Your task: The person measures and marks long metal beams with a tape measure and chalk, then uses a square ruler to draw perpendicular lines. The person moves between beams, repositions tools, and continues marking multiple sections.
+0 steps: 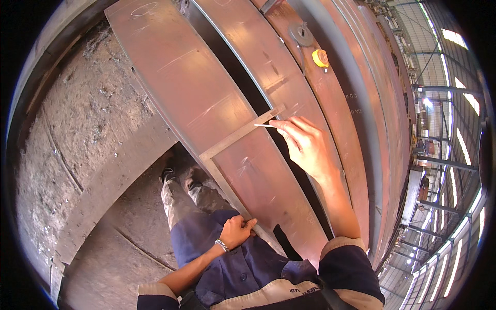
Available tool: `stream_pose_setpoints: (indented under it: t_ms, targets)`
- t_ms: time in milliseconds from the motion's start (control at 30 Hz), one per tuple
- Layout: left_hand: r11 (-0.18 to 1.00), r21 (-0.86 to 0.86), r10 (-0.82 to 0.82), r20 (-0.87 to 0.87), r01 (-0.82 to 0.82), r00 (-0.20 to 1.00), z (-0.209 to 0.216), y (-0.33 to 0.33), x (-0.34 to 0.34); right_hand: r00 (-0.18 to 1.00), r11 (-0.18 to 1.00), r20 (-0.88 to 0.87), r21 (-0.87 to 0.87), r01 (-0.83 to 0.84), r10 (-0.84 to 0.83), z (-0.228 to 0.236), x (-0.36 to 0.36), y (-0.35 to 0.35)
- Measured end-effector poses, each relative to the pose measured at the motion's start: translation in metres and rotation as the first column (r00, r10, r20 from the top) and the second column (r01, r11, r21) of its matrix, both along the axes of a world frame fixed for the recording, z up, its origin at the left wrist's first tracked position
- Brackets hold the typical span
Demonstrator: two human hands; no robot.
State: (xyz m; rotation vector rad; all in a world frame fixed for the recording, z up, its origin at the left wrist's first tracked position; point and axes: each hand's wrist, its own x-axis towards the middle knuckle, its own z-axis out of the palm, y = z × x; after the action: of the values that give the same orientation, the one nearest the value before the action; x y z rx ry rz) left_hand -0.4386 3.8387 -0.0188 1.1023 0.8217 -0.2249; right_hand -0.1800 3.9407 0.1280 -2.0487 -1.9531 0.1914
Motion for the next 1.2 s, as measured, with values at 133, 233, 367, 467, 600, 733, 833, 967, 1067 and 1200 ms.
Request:
stream_pose_setpoints:
  t_ms: [133, 233, 367, 467, 600, 733, 833, 967, 1067, 1200]
  targets:
    - [0.992, -0.127, -0.010, -0.034, 0.006, 0.999, 0.003, -0.017, 0.000, 0.997, 0.999, -0.072, 0.003, 0.036, -0.036, -0.005, -0.003, -0.021]
    - [0.977, -0.215, -0.010, -0.012, 0.007, 1.000, -0.005, -0.030, 0.001, 0.998, 0.999, -0.046, 0.006, 0.034, -0.033, -0.006, -0.004, -0.031]
    - [0.956, -0.293, 0.009, 0.058, 0.008, 0.998, -0.020, -0.054, 0.000, 0.991, 0.999, -0.131, 0.010, 0.042, -0.040, -0.008, -0.008, -0.047]
    - [0.930, -0.364, 0.080, 0.084, -0.044, 0.993, -0.032, -0.068, 0.001, 0.989, 0.999, -0.144, 0.013, 0.036, -0.034, -0.008, -0.009, -0.059]
    - [0.957, -0.288, 0.067, 0.098, -0.036, 0.993, -0.043, -0.079, 0.001, 0.980, 0.997, -0.189, 0.036, 0.064, -0.056, -0.007, -0.012, -0.074]
    - [0.989, -0.127, -0.062, 0.109, 0.076, 0.992, -0.043, -0.084, 0.005, 0.966, 0.992, -0.232, 0.035, 0.124, -0.113, -0.007, -0.017, -0.091]
    - [0.993, -0.034, -0.110, 0.070, 0.112, 0.991, -0.037, -0.081, 0.007, 0.949, 0.988, -0.285, 0.041, 0.152, -0.134, -0.007, -0.023, -0.107]
    - [0.994, 0.084, 0.063, 0.065, -0.068, 0.996, -0.020, -0.081, 0.009, 0.954, 0.987, -0.273, 0.063, 0.147, -0.125, -0.010, -0.025, -0.119]
    - [0.972, 0.209, 0.113, 0.006, -0.112, 0.994, -0.003, -0.089, 0.008, 0.949, 0.986, -0.284, 0.053, 0.160, -0.138, -0.014, -0.025, -0.123]
    - [0.951, 0.275, 0.153, -0.019, -0.142, 0.988, 0.006, -0.092, 0.010, 0.949, 0.989, -0.290, 0.043, 0.143, -0.124, -0.019, -0.023, -0.119]
